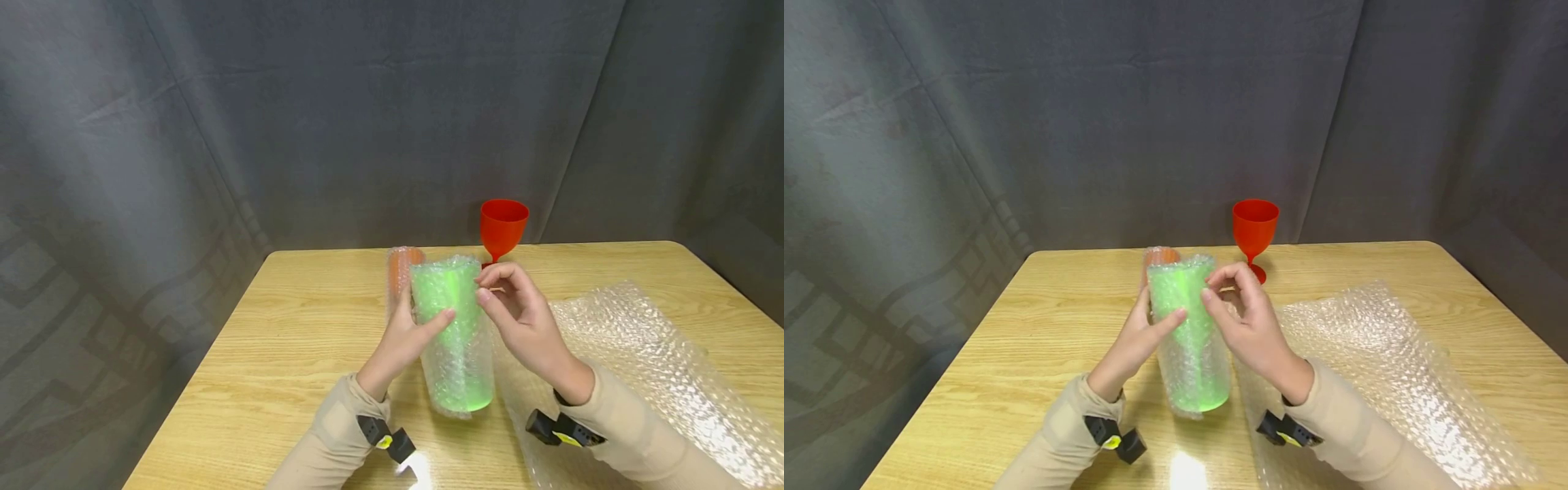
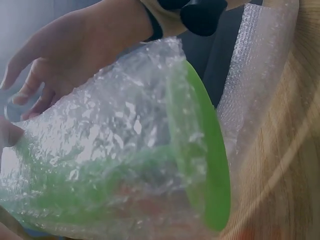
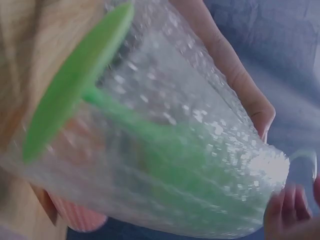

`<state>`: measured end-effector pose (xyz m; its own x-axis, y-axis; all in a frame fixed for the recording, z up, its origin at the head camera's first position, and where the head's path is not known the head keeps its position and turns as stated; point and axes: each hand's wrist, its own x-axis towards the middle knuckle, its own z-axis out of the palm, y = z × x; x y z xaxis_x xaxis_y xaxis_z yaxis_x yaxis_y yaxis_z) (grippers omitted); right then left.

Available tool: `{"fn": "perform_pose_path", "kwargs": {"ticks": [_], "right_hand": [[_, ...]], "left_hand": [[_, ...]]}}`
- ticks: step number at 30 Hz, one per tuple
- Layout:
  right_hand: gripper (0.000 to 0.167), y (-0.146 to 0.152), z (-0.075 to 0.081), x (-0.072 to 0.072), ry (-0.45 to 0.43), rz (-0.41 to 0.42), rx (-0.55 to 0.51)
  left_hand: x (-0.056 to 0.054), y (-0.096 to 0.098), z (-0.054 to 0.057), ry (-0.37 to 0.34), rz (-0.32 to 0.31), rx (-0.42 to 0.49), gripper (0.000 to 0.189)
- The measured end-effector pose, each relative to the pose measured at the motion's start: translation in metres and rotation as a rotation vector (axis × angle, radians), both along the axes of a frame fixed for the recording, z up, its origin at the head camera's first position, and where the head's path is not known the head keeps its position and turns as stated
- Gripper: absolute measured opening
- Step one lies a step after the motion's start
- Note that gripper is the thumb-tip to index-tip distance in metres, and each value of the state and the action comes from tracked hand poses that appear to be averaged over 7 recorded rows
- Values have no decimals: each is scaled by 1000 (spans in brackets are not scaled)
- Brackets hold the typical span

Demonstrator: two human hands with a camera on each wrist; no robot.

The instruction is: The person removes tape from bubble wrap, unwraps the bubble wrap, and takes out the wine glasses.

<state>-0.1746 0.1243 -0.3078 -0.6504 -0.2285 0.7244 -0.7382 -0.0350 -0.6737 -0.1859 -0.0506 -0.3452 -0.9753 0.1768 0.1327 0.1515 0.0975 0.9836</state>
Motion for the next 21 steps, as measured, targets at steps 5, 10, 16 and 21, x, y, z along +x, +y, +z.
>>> {"fn": "perform_pose_path", "kwargs": {"ticks": [5, 10, 16, 21], "right_hand": [[49, -1, 2, -3, 39, -291, 258], [67, -3, 1, -5, 72, -369, 400], [51, -3, -2, -6, 160, -373, 408], [39, -2, -4, -6, 217, -391, 444]], "left_hand": [[0, 1, -2, -1, -6, -24, 91], [2, 4, -3, -15, -5, -54, 95], [2, 7, -4, 17, -43, 15, 84], [2, 8, -5, 32, -17, 16, 77]]}}
